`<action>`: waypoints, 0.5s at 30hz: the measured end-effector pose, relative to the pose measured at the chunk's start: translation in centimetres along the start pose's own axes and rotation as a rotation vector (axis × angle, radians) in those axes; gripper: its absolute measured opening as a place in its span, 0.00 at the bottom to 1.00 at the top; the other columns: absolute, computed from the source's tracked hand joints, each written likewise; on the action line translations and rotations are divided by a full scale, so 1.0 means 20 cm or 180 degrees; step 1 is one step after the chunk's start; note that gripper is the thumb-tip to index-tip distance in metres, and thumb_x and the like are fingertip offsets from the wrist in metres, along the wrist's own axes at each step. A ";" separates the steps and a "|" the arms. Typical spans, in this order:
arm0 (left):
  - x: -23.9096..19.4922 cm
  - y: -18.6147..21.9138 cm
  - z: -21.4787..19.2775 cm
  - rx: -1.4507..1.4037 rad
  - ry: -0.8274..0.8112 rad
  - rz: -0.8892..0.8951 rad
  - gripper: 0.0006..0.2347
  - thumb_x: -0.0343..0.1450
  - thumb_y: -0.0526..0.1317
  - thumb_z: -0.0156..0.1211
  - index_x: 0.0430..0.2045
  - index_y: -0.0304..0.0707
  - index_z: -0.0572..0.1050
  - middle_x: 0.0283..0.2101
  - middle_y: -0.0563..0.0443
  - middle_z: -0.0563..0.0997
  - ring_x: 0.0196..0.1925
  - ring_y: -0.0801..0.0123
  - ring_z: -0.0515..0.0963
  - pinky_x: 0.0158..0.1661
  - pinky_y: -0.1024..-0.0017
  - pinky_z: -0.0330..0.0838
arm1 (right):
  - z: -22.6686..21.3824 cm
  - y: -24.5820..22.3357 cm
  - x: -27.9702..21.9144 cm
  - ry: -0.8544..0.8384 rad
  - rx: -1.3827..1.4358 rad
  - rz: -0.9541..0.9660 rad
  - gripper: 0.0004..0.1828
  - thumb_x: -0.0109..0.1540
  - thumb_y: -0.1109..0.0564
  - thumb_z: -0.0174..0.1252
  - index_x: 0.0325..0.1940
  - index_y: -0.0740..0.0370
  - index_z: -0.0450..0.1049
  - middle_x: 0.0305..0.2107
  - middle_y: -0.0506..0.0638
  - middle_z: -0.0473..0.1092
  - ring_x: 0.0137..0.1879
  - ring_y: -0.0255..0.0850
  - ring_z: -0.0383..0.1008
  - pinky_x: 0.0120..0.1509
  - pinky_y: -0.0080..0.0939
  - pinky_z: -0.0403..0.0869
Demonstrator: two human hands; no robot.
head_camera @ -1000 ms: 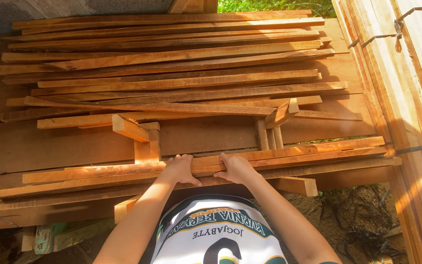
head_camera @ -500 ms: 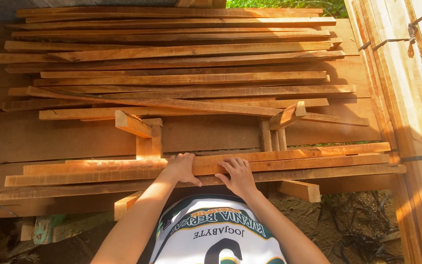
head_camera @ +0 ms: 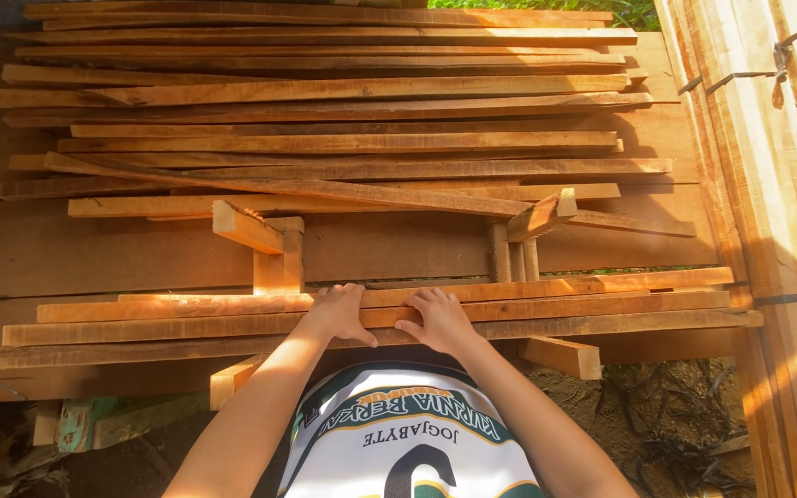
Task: The person picks up individual wooden planks from a pile and places them one by one onto a wooden rack. The hands align each plank before setting it down, repeating this process throughout the clip.
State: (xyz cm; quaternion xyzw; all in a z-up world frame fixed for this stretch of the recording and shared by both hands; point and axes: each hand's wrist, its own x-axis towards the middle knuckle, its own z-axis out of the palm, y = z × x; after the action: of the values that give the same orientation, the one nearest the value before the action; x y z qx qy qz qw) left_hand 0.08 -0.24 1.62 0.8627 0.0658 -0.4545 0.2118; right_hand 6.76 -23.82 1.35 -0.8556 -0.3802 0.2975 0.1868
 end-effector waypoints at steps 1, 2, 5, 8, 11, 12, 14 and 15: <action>0.01 -0.01 0.01 -0.0009 -0.0007 -0.0012 0.55 0.53 0.66 0.74 0.72 0.35 0.55 0.73 0.45 0.64 0.75 0.54 0.60 0.70 0.52 0.52 | -0.01 -0.01 0.02 -0.0013 0.0006 -0.0009 0.27 0.64 0.34 0.57 0.55 0.55 0.76 0.49 0.50 0.71 0.58 0.46 0.68 0.57 0.46 0.64; 0.02 -0.02 0.02 0.0016 -0.0002 -0.0024 0.55 0.52 0.67 0.73 0.71 0.36 0.56 0.73 0.45 0.64 0.76 0.55 0.60 0.70 0.52 0.52 | -0.03 -0.01 0.04 -0.0119 -0.0013 -0.0025 0.26 0.63 0.36 0.59 0.55 0.55 0.75 0.47 0.51 0.72 0.57 0.46 0.69 0.57 0.46 0.66; 0.07 -0.03 0.04 0.0049 0.0006 -0.0043 0.56 0.50 0.68 0.73 0.71 0.37 0.55 0.73 0.47 0.63 0.76 0.56 0.60 0.71 0.51 0.52 | -0.03 -0.01 0.06 -0.0277 0.0016 -0.0025 0.23 0.61 0.40 0.62 0.53 0.55 0.72 0.43 0.53 0.72 0.54 0.50 0.73 0.56 0.49 0.70; 0.07 -0.04 0.06 0.0057 0.0028 -0.0057 0.56 0.50 0.68 0.74 0.71 0.37 0.56 0.73 0.48 0.63 0.76 0.56 0.60 0.71 0.51 0.51 | -0.02 -0.03 0.05 -0.0404 -0.0169 -0.0088 0.21 0.62 0.43 0.61 0.53 0.54 0.66 0.39 0.54 0.73 0.50 0.53 0.76 0.53 0.51 0.73; 0.07 -0.04 0.05 0.0075 0.0041 -0.0062 0.56 0.51 0.68 0.74 0.71 0.37 0.56 0.73 0.47 0.63 0.76 0.55 0.60 0.71 0.51 0.51 | -0.06 -0.05 0.04 -0.0381 -0.0375 -0.0276 0.19 0.64 0.44 0.59 0.52 0.51 0.63 0.38 0.52 0.73 0.51 0.51 0.77 0.54 0.48 0.71; 0.08 -0.03 0.05 0.0089 0.0034 -0.0056 0.56 0.51 0.67 0.73 0.71 0.37 0.55 0.73 0.47 0.63 0.76 0.55 0.60 0.71 0.51 0.51 | -0.08 -0.06 0.03 -0.0286 -0.0350 -0.0384 0.18 0.64 0.45 0.58 0.51 0.50 0.62 0.39 0.51 0.73 0.54 0.49 0.76 0.55 0.47 0.69; 0.07 -0.03 0.04 0.0077 0.0018 -0.0048 0.56 0.51 0.67 0.74 0.71 0.37 0.56 0.73 0.46 0.63 0.76 0.54 0.60 0.71 0.50 0.51 | -0.07 -0.07 -0.01 -0.0086 -0.0304 -0.0445 0.17 0.65 0.42 0.57 0.50 0.51 0.65 0.41 0.51 0.72 0.55 0.47 0.73 0.55 0.45 0.67; 0.07 -0.03 0.04 0.0061 0.0002 -0.0045 0.56 0.51 0.67 0.74 0.71 0.36 0.56 0.73 0.45 0.64 0.76 0.54 0.60 0.71 0.50 0.51 | -0.06 -0.07 -0.03 0.0112 -0.0258 -0.0511 0.17 0.66 0.40 0.56 0.49 0.52 0.67 0.43 0.50 0.71 0.55 0.46 0.70 0.54 0.43 0.65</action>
State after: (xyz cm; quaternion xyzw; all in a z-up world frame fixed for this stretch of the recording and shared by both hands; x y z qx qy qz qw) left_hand 0.13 -0.17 -0.04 0.8644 0.0675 -0.4562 0.2002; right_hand 6.38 -23.49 3.30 -0.8343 -0.4560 0.2509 0.1819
